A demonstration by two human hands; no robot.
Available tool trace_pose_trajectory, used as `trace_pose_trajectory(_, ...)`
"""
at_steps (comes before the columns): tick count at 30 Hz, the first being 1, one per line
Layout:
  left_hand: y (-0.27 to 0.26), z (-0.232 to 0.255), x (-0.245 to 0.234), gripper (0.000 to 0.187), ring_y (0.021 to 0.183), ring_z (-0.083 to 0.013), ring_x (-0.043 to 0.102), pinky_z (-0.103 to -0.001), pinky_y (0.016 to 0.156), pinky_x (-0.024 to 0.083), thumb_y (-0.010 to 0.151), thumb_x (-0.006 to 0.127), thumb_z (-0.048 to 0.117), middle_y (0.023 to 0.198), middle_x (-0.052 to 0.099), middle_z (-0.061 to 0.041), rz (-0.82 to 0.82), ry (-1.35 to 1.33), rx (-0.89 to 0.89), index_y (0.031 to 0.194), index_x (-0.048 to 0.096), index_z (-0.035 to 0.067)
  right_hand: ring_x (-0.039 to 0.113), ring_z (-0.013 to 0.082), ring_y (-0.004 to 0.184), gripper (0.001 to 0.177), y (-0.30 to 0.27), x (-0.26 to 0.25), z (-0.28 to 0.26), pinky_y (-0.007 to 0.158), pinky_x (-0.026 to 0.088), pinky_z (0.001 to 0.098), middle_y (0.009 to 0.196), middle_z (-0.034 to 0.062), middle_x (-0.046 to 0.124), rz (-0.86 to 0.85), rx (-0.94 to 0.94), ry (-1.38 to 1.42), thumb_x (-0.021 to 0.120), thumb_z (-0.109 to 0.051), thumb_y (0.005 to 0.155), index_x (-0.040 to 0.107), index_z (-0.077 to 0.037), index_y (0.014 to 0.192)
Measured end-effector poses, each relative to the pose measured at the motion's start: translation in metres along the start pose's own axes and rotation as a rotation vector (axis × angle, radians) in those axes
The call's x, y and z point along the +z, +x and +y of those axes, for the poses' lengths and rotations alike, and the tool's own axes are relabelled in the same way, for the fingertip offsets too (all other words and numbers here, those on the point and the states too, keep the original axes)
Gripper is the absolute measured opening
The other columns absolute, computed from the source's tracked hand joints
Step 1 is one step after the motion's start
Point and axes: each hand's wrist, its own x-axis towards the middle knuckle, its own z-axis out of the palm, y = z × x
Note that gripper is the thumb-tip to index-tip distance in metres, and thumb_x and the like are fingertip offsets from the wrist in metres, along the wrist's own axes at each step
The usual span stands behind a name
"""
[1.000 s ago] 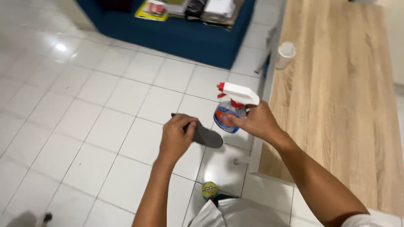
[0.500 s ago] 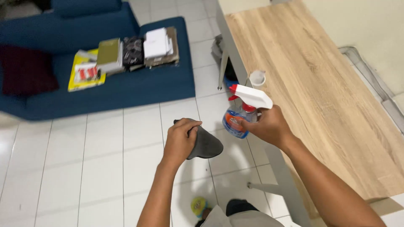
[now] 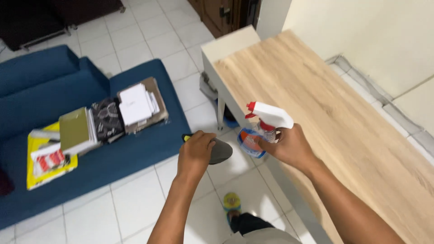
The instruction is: Clean the desk with a spray and cloth, and then sort various folders, envelopes, and items into organized piles.
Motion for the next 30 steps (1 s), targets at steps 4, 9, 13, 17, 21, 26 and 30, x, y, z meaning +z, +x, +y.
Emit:
trace_pose_trajectory(4,0.087,-0.016,-0.014,0.017,0.093,-0.0303,0.069,-0.041,0.081,0.057,0.092,0.069,0.013,0.102,0.07,-0.007,0.037,0.057,0.055,0.108,0.077,0.011,0.075,0.0204,0.074,0.047,0.086,0.01,-0.009,0.069,0.06,0.0345,0.092,0.0129,0.079,-0.059,0.059,-0.044,0.087,-0.026,0.074,0.071,-0.001,0.11)
trace_pose_trajectory(9,0.195,-0.068,-0.018,0.017,0.092,-0.03,0.069,-0.041,0.083,0.056,0.092,0.067,0.01,0.099,0.066,-0.01,0.01,0.129,0.128,0.106,0.077,0.011,0.074,0.0222,0.069,0.049,0.194,0.032,-0.021,0.065,0.059,0.0354,0.088,0.0145,0.078,-0.052,0.062,-0.064,0.087,-0.027,0.073,0.07,0.0,0.111)
trace_pose_trajectory(13,0.281,-0.107,-0.033,0.017,0.093,-0.0343,0.067,-0.044,0.082,0.055,0.09,0.069,0.01,0.1,0.067,-0.012,0.025,-0.012,0.221,0.105,0.078,0.01,0.073,0.0221,0.067,0.045,0.286,0.061,-0.018,0.063,0.059,0.0353,0.086,0.0141,0.078,-0.037,-0.022,-0.051,0.084,-0.024,0.074,0.072,0.0,0.11)
trace_pose_trajectory(17,0.361,-0.16,-0.06,0.02,0.091,-0.0353,0.066,-0.045,0.081,0.054,0.09,0.069,0.009,0.097,0.067,-0.014,-0.024,0.008,0.177,0.108,0.078,0.012,0.072,0.0211,0.065,0.041,0.385,0.102,-0.025,0.062,0.059,0.0353,0.082,0.0135,0.076,-0.033,-0.053,-0.107,0.084,-0.024,0.074,0.073,0.0,0.105)
trace_pose_trajectory(21,0.447,-0.212,-0.094,0.022,0.09,-0.0346,0.067,-0.045,0.082,0.055,0.085,0.073,0.005,0.097,0.067,-0.013,-0.066,-0.019,0.181,0.105,0.079,0.011,0.07,0.0207,0.06,0.039,0.484,0.141,-0.043,0.059,0.057,0.0361,0.076,0.014,0.075,-0.024,0.006,-0.115,0.086,-0.026,0.073,0.074,0.0,0.1)
trace_pose_trajectory(26,0.525,-0.262,-0.135,0.035,0.09,-0.0331,0.07,-0.044,0.081,0.058,0.082,0.068,-0.006,0.101,0.068,-0.013,-0.063,-0.056,0.151,0.112,0.076,0.009,0.067,0.0166,0.06,0.039,0.59,0.185,-0.049,0.057,0.055,0.0344,0.073,0.0142,0.075,-0.054,0.011,-0.077,0.086,-0.025,0.075,0.072,0.001,0.101)
trace_pose_trajectory(30,0.576,-0.297,-0.158,0.045,0.094,-0.0345,0.07,-0.042,0.078,0.059,0.084,0.063,-0.011,0.113,0.066,-0.014,-0.033,0.107,0.062,0.123,0.071,0.008,0.066,0.0129,0.06,0.039,0.676,0.224,-0.057,0.056,0.055,0.0327,0.073,0.0134,0.075,-0.078,-0.063,-0.065,0.088,-0.023,0.075,0.072,0.001,0.101)
